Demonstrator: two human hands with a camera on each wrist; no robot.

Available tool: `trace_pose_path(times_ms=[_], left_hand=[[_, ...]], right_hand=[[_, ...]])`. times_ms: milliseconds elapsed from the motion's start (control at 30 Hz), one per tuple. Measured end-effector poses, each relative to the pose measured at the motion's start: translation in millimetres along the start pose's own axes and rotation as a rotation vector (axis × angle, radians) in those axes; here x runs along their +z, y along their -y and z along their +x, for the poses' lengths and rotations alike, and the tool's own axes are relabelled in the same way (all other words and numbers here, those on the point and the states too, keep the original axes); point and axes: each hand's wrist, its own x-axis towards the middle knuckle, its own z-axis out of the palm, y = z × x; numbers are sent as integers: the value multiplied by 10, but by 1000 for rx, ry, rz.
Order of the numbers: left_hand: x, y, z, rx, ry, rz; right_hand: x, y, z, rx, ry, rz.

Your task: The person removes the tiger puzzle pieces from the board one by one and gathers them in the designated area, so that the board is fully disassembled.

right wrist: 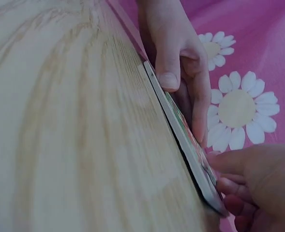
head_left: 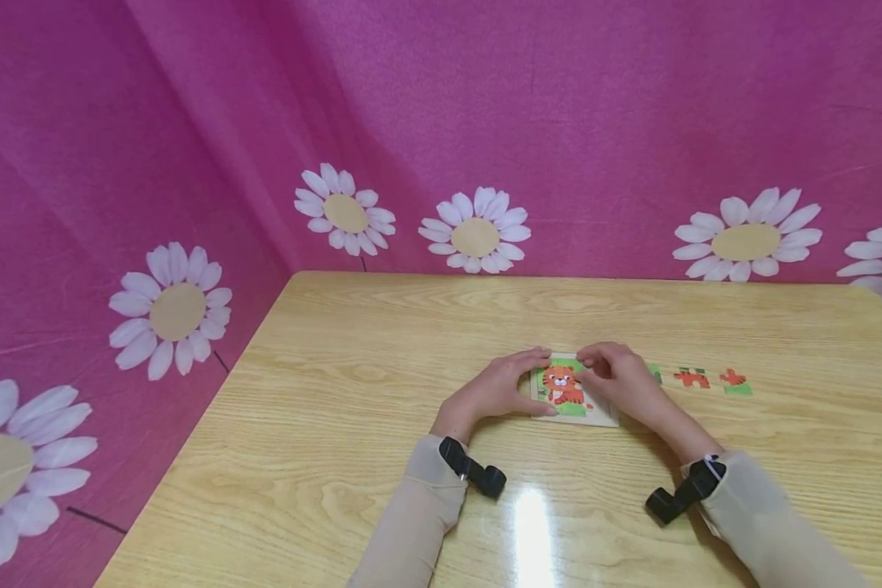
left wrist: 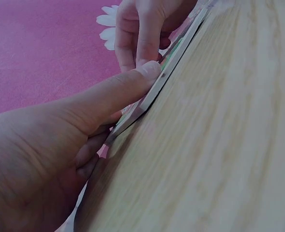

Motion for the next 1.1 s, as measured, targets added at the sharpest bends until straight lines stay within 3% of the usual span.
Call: trace_pose_path(times_ms=[400, 767, 900, 1100], left_hand=[[12, -21, 7, -27, -26, 10], [45, -63, 18, -30, -47, 23], [57, -73, 9, -30, -57, 28], [55, -85, 7, -35, -55, 32]], right_hand=[[6, 87, 98, 26, 98, 15], [-5, 86, 84, -17, 109, -12], [14, 107, 82, -31, 151, 9], [4, 116, 71, 4, 152, -4]])
